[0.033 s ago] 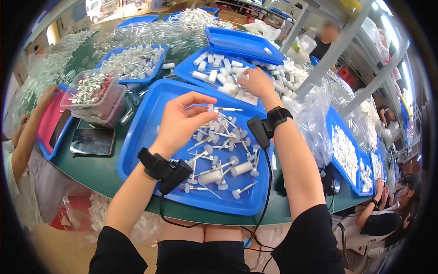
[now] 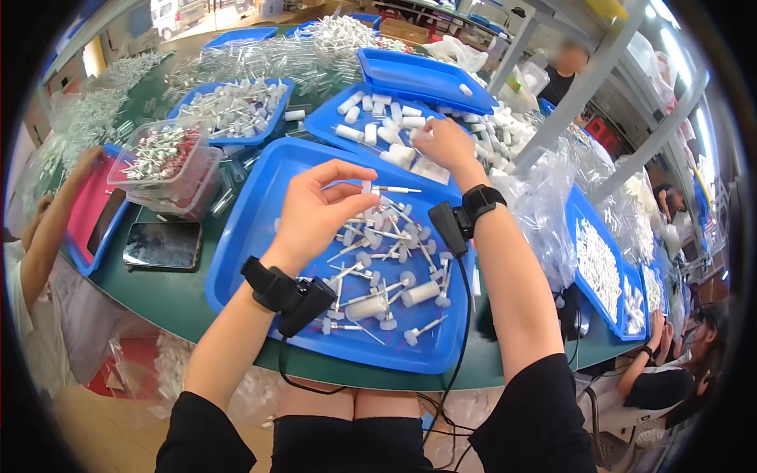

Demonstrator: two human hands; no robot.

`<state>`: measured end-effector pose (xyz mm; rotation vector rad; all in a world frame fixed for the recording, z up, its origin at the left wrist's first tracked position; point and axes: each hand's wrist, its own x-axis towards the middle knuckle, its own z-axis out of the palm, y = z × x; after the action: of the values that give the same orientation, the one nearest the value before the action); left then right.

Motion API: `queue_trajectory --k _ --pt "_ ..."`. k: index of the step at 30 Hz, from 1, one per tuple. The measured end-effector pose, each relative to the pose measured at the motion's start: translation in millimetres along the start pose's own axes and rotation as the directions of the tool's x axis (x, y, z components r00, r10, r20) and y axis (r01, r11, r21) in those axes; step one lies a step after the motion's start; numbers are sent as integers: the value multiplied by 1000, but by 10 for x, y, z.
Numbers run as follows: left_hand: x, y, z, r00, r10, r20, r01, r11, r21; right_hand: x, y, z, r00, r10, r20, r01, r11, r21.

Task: The person assembles small white cylindrical components by inserting thin rods into them. They handle the parts one at a time, picking them from blue trays and placing the assembled units back into the trays. The person also moves trays and handles plastic bags containing parts during the process.

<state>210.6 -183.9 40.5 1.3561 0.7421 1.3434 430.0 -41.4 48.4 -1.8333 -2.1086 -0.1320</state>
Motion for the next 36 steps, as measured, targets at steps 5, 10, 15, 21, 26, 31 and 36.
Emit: queue_trajectory --k 5,10,15,21,26,31,36 --pt "4 50 -18 999 17 -46 -18 999 -29 -392 -168 -579 969 -9 -247 49 986 157" --pt "-17 53 4 997 57 -54 -63 991 -119 -1321 -334 -776 997 -72 15 43 739 672" --pt "-30 94 36 999 43 8 -41 993 -109 -1630 -362 -619 991 -2 -132 125 321 939" --pt "-42 51 55 986 150 70 -143 985 -98 -1688 -288 -488 994 7 -106 96 372 923" --pt "-52 24 68 980 168 109 -164 985 -50 -1734 -327 -458 994 4 -111 106 280 954" --pt "-62 20 115 974 184 132 -180 983 -38 -1751 -368 -423 996 25 -83 72 286 955" --pt "-57 12 108 977 150 151 -142 988 -61 -1768 -348 -422 996 39 -85 73 242 967"
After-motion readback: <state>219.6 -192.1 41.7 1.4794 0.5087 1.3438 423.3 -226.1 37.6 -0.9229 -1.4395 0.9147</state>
